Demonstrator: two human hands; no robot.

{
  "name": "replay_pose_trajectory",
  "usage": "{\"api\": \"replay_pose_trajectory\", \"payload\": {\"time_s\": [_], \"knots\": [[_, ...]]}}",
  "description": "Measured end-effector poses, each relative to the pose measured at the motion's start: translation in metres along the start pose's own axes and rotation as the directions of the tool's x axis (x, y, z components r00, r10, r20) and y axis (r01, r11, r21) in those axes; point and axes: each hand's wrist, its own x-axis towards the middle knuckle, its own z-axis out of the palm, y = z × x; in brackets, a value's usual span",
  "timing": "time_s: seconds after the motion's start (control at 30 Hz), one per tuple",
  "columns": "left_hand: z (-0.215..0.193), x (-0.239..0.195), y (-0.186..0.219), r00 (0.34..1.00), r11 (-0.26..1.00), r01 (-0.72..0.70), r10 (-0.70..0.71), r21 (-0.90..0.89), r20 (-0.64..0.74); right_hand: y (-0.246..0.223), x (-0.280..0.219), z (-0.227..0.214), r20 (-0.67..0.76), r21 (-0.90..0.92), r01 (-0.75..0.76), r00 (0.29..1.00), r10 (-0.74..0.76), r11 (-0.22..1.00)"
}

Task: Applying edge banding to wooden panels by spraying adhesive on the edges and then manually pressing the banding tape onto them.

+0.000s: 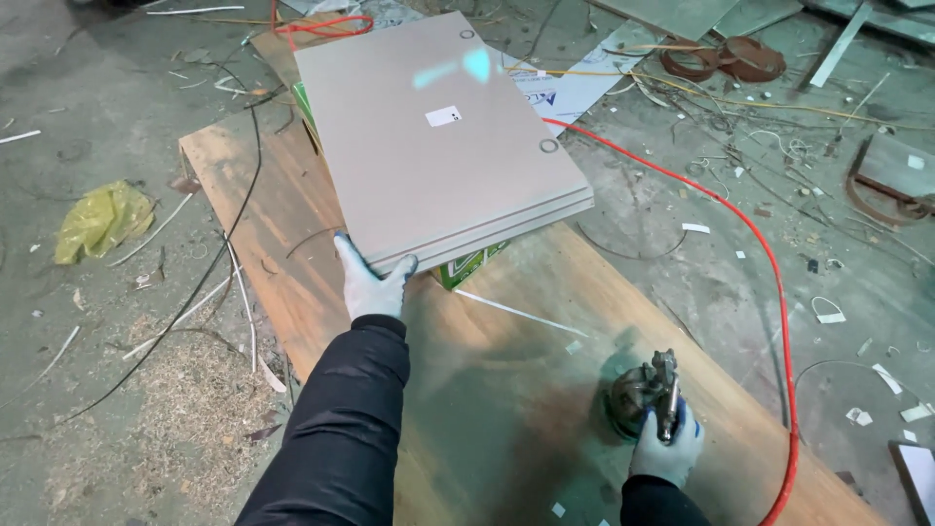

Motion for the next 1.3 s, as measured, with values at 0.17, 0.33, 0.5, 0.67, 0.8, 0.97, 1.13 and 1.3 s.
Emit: {"api": "replay_pose_trajectory", "payload": {"time_s": [0.17,0.33,0.5,0.67,0.8,0.97,1.13,1.3], "knots": [[0.000,-0.005,0.011,0.997,0.997,0.070,-0.070,-0.012,-0.021,-0.065,0.023,-0.018,-0.161,-0.133,0.182,0.966,-0.203,0.974],[0.003,0.014,-0.019,0.996,0.995,0.093,-0.093,0.047,-0.008,-0.081,0.104,0.020,-0.278,0.003,0.449,0.859,-0.430,0.894],[0.002,0.019,-0.029,0.990,0.984,0.142,-0.143,0.105,0.002,-0.169,0.193,0.134,-0.060,0.497,0.427,0.885,-0.461,0.756],[-0.008,0.024,-0.031,0.996,0.996,0.088,-0.088,-0.021,0.007,-0.208,0.276,0.244,0.492,0.703,-0.102,0.784,-0.379,0.703],[-0.005,0.025,-0.041,1.000,0.991,0.026,-0.028,-0.135,-0.010,-0.240,0.274,0.249,0.495,0.705,-0.002,0.717,-0.490,0.709],[-0.010,0.021,-0.039,0.999,0.996,0.016,-0.019,-0.093,-0.036,-0.234,0.289,0.259,0.549,0.657,0.041,0.658,-0.515,0.753],[-0.009,0.016,-0.034,0.997,0.995,0.059,-0.055,0.076,-0.051,-0.237,0.279,0.242,0.559,0.700,-0.026,0.642,-0.525,0.714],[-0.011,0.011,-0.025,0.995,0.976,0.095,-0.084,0.197,-0.061,-0.234,0.276,0.238,0.577,0.705,-0.051,0.620,-0.531,0.707]]}}
